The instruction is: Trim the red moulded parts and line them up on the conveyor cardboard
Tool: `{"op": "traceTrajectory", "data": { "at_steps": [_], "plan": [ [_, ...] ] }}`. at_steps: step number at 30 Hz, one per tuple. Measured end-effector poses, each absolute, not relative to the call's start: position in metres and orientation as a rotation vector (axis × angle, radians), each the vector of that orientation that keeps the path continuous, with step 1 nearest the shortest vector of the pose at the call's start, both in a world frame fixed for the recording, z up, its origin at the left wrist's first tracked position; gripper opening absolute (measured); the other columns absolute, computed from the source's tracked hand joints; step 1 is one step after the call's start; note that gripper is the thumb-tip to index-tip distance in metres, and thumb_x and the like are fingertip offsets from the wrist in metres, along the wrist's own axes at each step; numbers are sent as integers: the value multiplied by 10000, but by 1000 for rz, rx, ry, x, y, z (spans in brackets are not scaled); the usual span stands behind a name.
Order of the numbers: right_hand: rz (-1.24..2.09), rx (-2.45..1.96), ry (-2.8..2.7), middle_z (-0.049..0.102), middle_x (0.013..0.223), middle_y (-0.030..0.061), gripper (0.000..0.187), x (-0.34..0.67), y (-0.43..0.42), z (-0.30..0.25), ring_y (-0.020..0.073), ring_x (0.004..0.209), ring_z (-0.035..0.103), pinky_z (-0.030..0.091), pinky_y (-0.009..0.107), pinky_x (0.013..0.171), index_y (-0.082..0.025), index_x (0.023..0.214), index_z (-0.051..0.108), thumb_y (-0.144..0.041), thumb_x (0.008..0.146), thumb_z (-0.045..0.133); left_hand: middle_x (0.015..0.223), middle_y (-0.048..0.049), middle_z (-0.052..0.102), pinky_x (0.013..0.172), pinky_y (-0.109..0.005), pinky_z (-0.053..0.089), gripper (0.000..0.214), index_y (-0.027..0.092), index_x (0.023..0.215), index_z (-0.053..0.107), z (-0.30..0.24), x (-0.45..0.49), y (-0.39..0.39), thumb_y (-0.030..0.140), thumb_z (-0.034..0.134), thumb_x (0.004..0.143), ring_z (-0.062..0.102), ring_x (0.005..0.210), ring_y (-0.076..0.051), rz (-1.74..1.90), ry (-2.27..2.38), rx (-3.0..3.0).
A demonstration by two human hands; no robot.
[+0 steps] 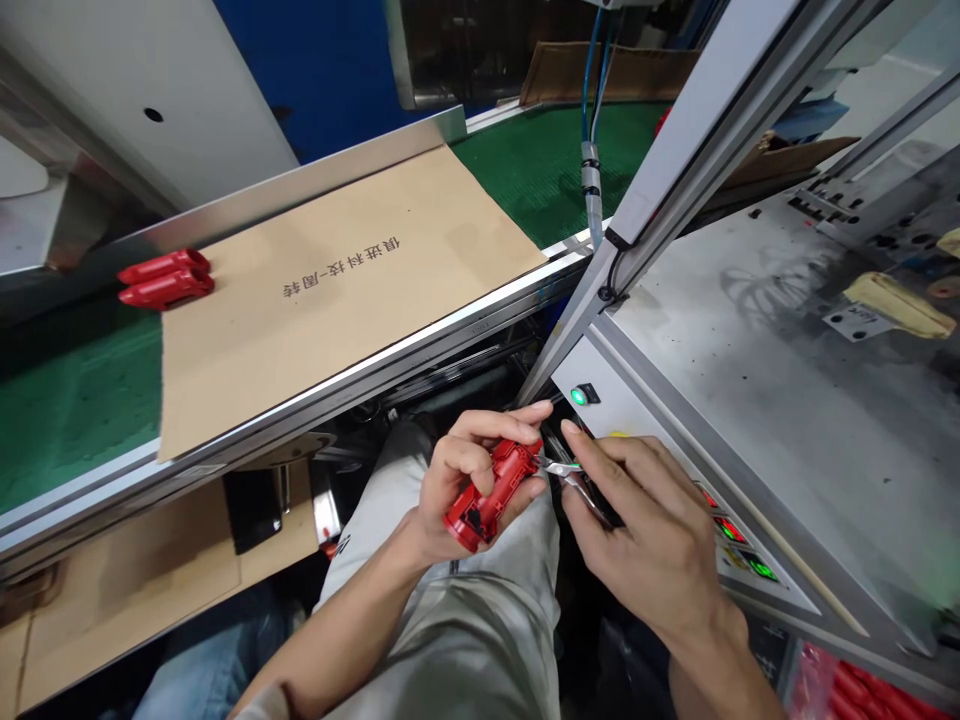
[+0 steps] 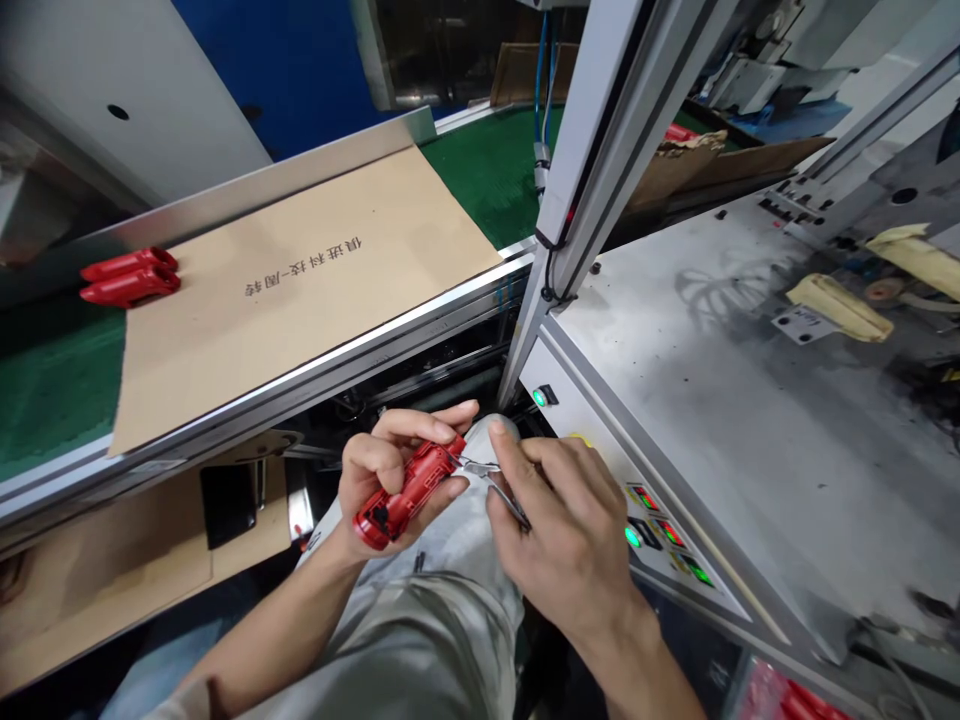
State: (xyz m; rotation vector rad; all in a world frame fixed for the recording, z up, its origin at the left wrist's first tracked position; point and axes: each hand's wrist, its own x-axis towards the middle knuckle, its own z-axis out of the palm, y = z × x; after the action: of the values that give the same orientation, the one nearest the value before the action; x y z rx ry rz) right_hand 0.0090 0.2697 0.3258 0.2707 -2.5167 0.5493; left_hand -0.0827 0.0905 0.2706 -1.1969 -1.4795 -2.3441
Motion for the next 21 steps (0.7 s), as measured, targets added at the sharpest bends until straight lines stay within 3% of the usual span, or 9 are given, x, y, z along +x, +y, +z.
{"op": "traceTrajectory", "data": {
  "at_steps": [12, 21],
  "plan": [
    [329, 266, -2523, 738, 1020, 89, 620, 18, 267, 327, 235, 875, 667, 565, 409, 847, -147, 1509, 657, -60, 908, 783, 1267, -31, 688, 1060, -458, 703, 454, 198, 851, 487, 270, -81, 90, -96, 830, 802, 716, 1369, -323, -2082, -1600, -1191],
    [388, 256, -2497, 742, 945, 65, 571, 18, 266, 320, 203, 816, 669, 542, 370, 826, -135, 1476, 680, -28, 924, 780, 1308, -49, 696, 1007, -506, 729, 479, 194, 916, 519, 268, -83, 87, -104, 861, 762, 718, 1357, -370, -1954, -1624, -1229]
  ]
}}
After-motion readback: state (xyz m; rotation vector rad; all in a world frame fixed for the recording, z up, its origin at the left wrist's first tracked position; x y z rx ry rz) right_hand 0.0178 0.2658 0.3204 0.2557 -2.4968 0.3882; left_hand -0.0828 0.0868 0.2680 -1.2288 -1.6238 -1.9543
